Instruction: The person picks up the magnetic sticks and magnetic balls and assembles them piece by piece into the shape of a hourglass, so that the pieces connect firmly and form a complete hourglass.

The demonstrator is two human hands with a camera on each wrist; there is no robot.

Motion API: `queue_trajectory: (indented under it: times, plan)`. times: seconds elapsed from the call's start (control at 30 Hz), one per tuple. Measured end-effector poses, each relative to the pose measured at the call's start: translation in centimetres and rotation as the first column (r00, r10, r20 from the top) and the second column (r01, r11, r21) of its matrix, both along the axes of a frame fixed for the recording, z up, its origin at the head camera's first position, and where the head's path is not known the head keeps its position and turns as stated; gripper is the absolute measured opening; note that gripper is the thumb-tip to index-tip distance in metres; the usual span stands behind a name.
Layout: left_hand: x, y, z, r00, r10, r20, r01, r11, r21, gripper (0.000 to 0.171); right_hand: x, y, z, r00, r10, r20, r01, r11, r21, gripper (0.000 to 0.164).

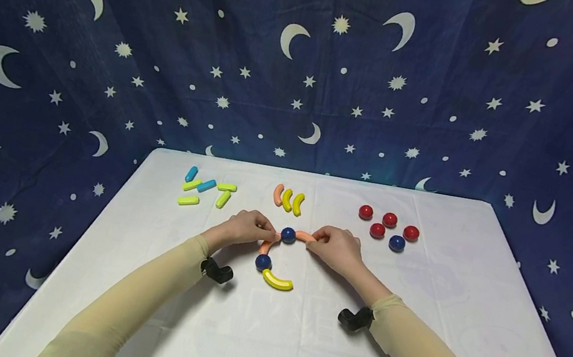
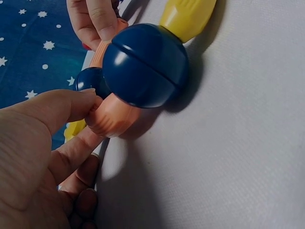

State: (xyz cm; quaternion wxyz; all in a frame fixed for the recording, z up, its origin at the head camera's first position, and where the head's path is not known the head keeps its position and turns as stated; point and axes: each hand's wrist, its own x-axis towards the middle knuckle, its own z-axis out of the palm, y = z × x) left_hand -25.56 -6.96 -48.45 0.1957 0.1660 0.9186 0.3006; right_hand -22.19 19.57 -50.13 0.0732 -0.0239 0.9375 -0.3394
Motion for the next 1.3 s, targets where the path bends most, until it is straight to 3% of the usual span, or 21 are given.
queue_trajectory:
  times: [0.23,0.67,0.9,1.1,1.3]
  plan:
    - [0.1,0.0,0.2,1.000,0.022,0.023,-0.022,1.000,0.007,0.025,-0.2,-0.2,-0.2,1.000,0.013,-0.017,-0.013,1.000,-0.002,0.029]
    - [-0.1,0.1,-0.1,0.998,0.055,0.040,-0.055,0.998,0.007,0.042,-1.1,-1.9,-0.8,0.989,0.124,-0.083,-0.125,0.992,-0.004,0.023]
    - [-0.1,0.3,0.1,0.998,0.050,0.050,-0.050,0.999,0.000,0.033,-1.2,-3.2,-1.1,0.974,0.199,-0.106,-0.204,0.978,-0.037,0.023]
    - [0.0,0.3,0.1,0.998,0.045,0.042,-0.045,0.999,0.000,0.028,-1.0,-3.2,-1.1,0.976,0.188,-0.111,-0.190,0.982,-0.006,0.032]
    - [-0.1,0.2,0.0,0.998,0.041,0.039,-0.042,0.999,0.003,0.028,-0.9,-2.9,-1.1,0.970,0.199,-0.139,-0.200,0.980,0.010,0.027]
